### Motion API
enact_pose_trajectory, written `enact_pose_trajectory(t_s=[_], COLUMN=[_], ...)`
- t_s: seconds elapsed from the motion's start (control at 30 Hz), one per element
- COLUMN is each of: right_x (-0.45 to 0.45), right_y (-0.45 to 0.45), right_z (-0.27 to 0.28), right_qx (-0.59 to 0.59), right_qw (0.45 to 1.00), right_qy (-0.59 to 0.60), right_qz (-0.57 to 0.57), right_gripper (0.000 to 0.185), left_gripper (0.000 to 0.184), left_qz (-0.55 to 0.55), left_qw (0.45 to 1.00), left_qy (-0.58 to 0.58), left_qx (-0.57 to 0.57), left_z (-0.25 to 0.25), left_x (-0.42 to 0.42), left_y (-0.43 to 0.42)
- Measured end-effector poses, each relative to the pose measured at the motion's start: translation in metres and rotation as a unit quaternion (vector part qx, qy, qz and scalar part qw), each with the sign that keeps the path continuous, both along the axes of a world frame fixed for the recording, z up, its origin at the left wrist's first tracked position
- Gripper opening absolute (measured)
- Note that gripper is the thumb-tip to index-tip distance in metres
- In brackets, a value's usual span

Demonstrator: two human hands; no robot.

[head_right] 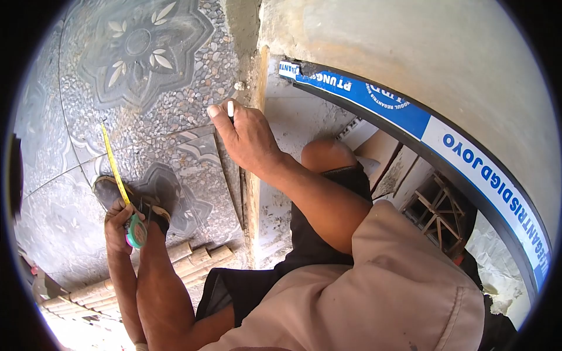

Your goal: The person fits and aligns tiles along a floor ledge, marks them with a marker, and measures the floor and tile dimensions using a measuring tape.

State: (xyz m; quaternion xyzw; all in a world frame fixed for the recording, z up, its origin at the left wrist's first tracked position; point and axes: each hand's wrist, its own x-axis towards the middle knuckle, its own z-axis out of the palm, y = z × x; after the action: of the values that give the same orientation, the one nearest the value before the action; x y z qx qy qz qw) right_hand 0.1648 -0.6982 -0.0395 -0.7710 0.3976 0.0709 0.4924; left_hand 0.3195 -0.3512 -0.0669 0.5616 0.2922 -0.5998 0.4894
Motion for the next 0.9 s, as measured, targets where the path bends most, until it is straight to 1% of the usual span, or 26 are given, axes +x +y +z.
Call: enact_pose_trajectory(t_s=[0.1, 0.2, 0.27, 0.37, 0.5, 0.6, 0.67, 0.9], right_x=[-0.001, 0.006, 0.008, 0.002, 0.004, 0.005, 0.001, -0.001], right_y=[0.005, 0.008, 0.009, 0.017, 0.021, 0.020, 0.021, 0.021], right_z=[0.002, 0.009, 0.011, 0.003, 0.006, 0.005, 0.000, -0.002], right_qx=[-0.004, 0.005, -0.004, 0.004, 0.011, 0.021, 0.005, 0.014], right_qw=[1.000, 0.999, 0.992, 0.990, 0.988, 0.983, 0.985, 0.986], right_qy=[0.011, 0.032, 0.064, 0.063, 0.065, 0.093, 0.072, 0.057], right_qz=[0.022, 0.025, 0.113, 0.129, 0.140, 0.156, 0.159, 0.155], right_gripper=[0.048, 0.044, 0.038, 0.033, 0.032, 0.030, 0.030, 0.027], left_gripper=[0.007, 0.009, 0.010, 0.011, 0.011, 0.011, 0.012, 0.012], left_qz=[0.007, 0.004, -0.007, 0.005, 0.007, -0.002, 0.001, -0.005], left_qw=[1.000, 1.000, 1.000, 1.000, 1.000, 1.000, 1.000, 1.000], left_qy=[0.000, -0.007, -0.010, -0.012, -0.010, -0.005, -0.007, -0.002], left_qx=[0.006, 0.012, -0.001, -0.005, 0.010, 0.014, 0.015, 0.012], left_z=[0.001, 0.008, 0.006, 0.005, 0.005, 0.005, 0.003, 0.004], left_x=[0.001, 0.004, 0.004, 0.003, 0.001, 0.001, 0.000, 0.001], left_y=[-0.003, -0.011, -0.009, -0.007, -0.004, -0.003, -0.002, -0.006])
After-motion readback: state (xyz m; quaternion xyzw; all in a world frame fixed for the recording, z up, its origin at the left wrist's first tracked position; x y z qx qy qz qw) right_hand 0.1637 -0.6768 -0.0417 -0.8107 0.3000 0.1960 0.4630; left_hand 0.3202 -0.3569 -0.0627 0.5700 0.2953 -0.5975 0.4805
